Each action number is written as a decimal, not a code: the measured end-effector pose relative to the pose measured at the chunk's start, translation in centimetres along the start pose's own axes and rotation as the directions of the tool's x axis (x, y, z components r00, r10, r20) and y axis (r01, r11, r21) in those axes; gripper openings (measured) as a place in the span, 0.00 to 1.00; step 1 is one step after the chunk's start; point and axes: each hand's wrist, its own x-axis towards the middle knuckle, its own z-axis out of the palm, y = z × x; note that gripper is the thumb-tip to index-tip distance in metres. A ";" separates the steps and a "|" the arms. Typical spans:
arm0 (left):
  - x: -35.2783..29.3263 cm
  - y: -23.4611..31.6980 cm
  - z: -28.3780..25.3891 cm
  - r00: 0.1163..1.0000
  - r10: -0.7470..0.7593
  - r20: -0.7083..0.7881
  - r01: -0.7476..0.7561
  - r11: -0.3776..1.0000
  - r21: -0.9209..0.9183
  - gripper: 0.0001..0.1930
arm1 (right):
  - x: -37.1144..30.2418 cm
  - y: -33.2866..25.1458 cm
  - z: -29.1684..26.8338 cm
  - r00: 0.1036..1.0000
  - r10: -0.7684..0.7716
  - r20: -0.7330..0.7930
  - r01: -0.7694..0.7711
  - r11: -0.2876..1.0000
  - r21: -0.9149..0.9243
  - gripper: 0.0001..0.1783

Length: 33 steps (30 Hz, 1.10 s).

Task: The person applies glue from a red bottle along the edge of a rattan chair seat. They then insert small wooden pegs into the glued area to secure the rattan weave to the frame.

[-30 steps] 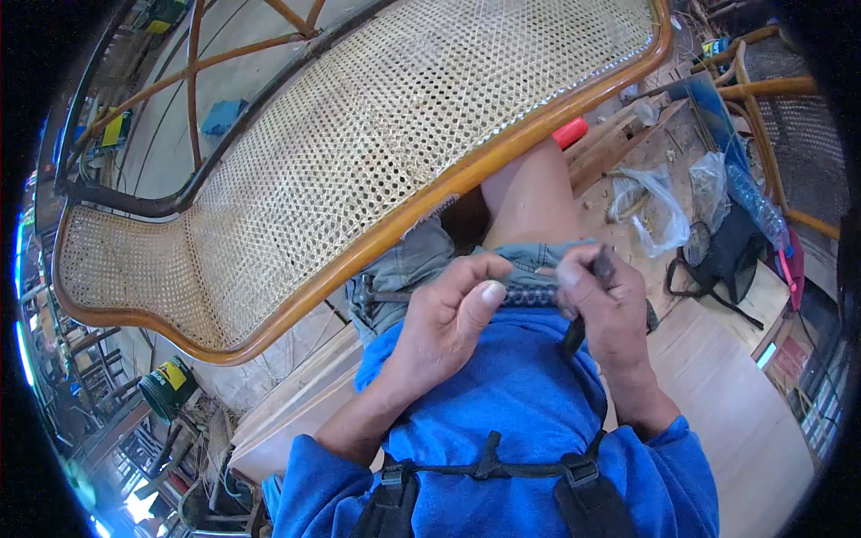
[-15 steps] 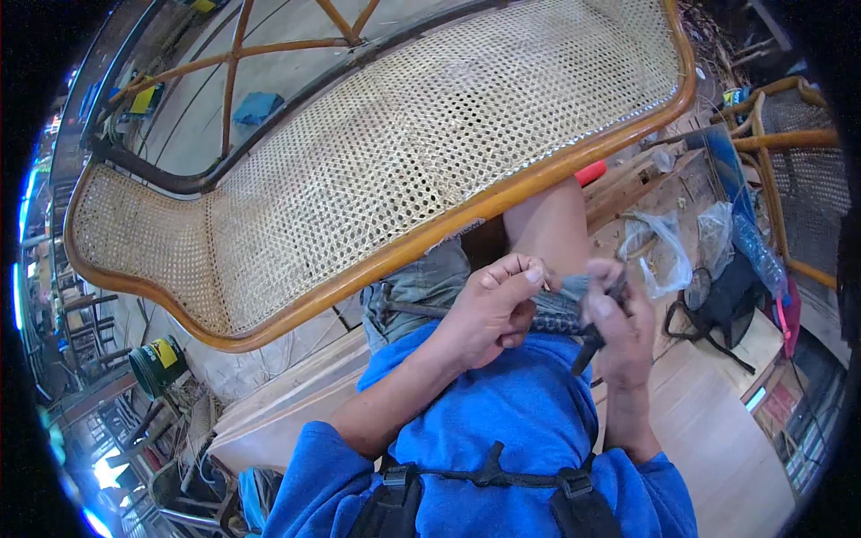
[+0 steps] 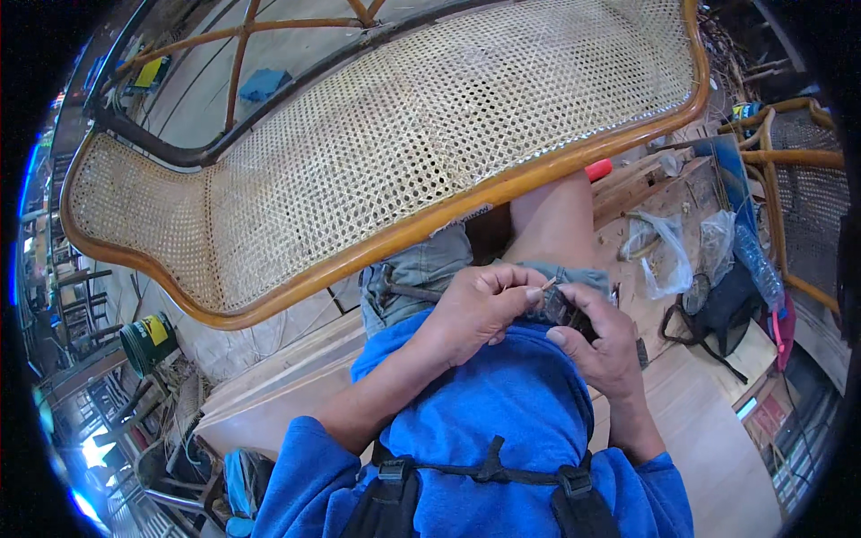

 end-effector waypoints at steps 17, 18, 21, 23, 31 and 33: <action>-1.8 -0.3 -0.1 0.997 -0.015 0.078 -0.001 0.980 0.199 0.07 | -0.2 1.4 -0.4 0.999 -0.038 0.004 0.038 0.987 -0.155 0.25; -2.1 -0.2 -0.1 0.997 -0.036 0.074 0.017 0.969 0.246 0.07 | 0.0 2.1 -1.8 0.996 0.059 -0.072 -0.068 0.989 -0.130 0.24; -2.0 -0.6 0.0 0.999 0.021 -0.030 -0.014 0.976 0.217 0.07 | -0.6 2.2 -2.5 0.980 0.184 -0.080 -0.175 0.979 0.102 0.23; -1.7 -0.6 0.3 1.000 0.015 -0.023 -0.010 0.983 0.184 0.07 | -1.4 0.9 -1.8 0.947 0.296 0.123 -0.319 0.910 0.267 0.26; -1.8 -0.8 -0.1 0.992 -0.078 0.101 0.068 0.993 0.095 0.05 | -1.3 1.1 0.7 0.974 0.012 0.224 -0.038 0.993 0.110 0.32; -1.7 -1.3 -0.2 0.992 -0.061 0.110 0.051 0.994 0.093 0.05 | -1.2 1.2 0.6 0.966 0.001 0.258 -0.024 0.996 0.086 0.31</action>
